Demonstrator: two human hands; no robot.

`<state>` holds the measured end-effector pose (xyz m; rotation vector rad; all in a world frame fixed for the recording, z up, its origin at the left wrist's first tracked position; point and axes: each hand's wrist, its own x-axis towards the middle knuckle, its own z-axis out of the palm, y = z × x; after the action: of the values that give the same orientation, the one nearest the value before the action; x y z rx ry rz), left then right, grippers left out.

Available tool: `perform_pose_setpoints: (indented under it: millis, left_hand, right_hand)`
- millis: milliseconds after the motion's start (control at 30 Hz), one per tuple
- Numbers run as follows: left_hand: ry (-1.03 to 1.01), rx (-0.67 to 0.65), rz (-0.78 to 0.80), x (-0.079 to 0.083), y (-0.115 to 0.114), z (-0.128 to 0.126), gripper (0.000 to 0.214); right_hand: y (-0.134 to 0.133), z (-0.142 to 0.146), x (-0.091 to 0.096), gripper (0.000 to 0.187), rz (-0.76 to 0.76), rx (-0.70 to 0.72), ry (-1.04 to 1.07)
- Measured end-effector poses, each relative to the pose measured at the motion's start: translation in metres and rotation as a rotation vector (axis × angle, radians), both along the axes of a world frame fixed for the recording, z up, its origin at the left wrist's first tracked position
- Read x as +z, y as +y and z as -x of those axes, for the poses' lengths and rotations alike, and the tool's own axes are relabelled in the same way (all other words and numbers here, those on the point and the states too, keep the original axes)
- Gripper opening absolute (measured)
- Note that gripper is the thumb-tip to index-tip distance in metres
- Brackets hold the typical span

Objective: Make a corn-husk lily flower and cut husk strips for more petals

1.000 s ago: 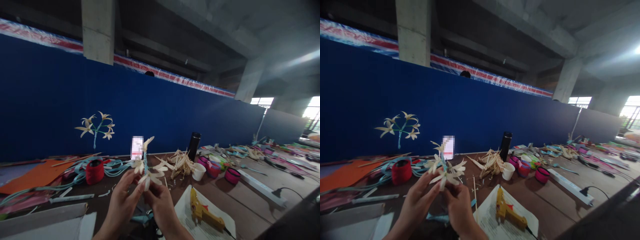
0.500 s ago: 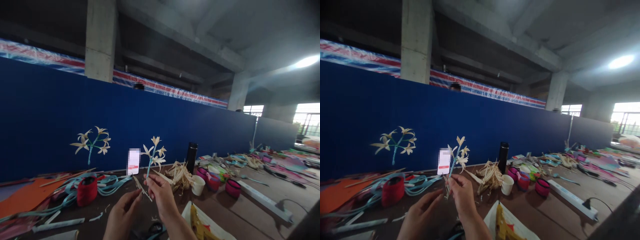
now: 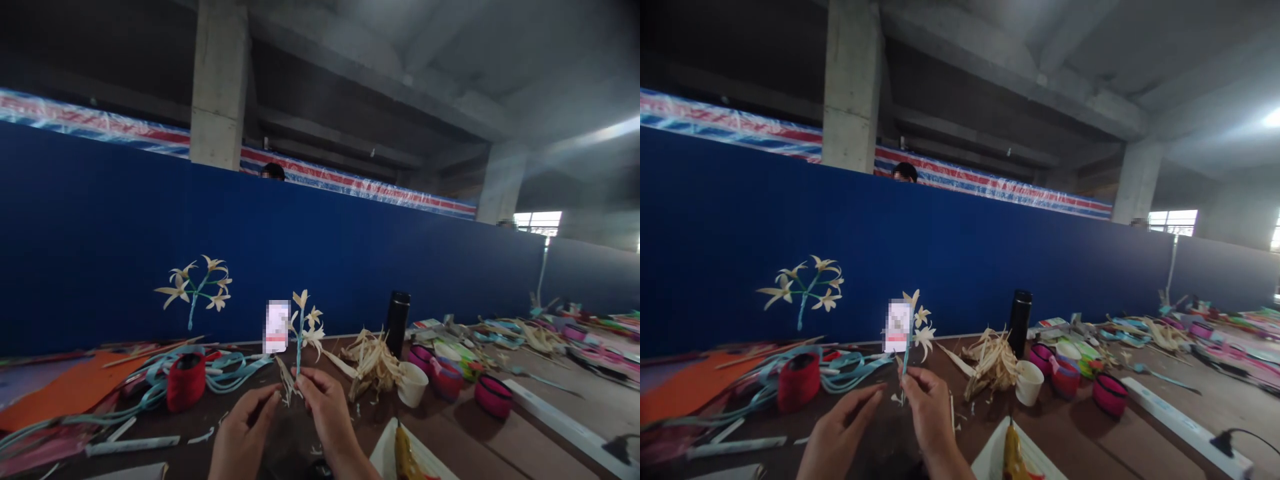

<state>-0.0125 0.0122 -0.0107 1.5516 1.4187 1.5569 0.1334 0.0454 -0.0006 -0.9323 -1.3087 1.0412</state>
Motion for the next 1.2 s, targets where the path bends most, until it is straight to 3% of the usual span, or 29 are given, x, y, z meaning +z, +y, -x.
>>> perform_pose_setpoints:
  millis: [433,767,1000,1200]
  left_hand:
    - [0.026,-0.003,-0.013,-0.013,0.002,-0.009,0.026]
    - [0.043,0.069,0.017,-0.005,-0.002,0.003,0.033]
    - [-0.094,0.165,0.014,0.001,-0.003,0.013,0.043]
    - [-0.179,0.146,0.007,0.004,-0.004,0.013,0.044]
  right_hand:
    - [-0.016,-0.005,-0.004,0.033,-0.018,-0.056,-0.011]
    - [-0.012,-0.002,-0.01,0.03,-0.012,-0.017,0.009]
    - [-0.009,0.001,-0.016,0.028,0.067,-0.019,0.005]
    - [-0.013,0.003,-0.016,0.033,0.134,0.018,0.008]
